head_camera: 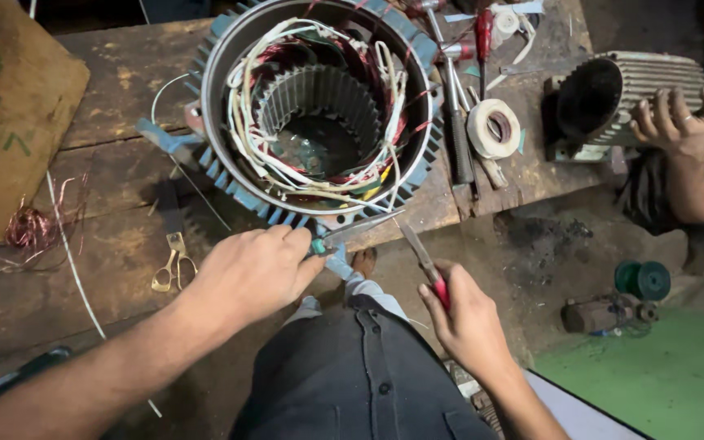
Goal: The person works on an electric motor stator on a workbench. They cut wire with pliers, press white insulating material into the stator slots, tear pieces of tape, and route and pull copper winding wires around the stator while a second person handles another motor housing nearby.
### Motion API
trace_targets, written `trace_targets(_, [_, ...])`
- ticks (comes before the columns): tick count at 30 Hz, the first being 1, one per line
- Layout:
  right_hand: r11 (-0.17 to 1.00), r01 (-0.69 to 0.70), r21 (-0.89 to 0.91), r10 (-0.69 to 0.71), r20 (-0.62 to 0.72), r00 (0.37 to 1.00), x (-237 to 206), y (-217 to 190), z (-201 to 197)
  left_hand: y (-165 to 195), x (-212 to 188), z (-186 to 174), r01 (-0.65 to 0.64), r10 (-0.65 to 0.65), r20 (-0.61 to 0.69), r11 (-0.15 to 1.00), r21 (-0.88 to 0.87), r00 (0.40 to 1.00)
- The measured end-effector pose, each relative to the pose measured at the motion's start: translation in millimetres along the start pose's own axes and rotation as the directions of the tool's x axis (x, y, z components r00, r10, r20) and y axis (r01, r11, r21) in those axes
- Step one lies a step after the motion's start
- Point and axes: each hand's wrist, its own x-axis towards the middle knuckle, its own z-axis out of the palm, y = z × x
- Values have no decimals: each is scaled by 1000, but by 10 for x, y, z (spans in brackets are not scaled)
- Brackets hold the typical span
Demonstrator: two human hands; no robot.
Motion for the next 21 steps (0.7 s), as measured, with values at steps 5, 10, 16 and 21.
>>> trace_targets(5, [985,150,-83,-159,-117,980,11,-29,77,9,-20,21,6,-7,23,999,32,1000])
trace_targets(10, [874,-189,448,54,298,953,51,238,24,60,-6,14,59,-62,32,993,101,998])
trace_targets(16, [413,-540,733,-268,664,698,97,464,-163,86,24,-38,47,-53,54,993,106,997])
trace_targets(21, [973,-85,214,19,294,956,-189,344,-183,80,-7,25,40,-43,28,995,95,999])
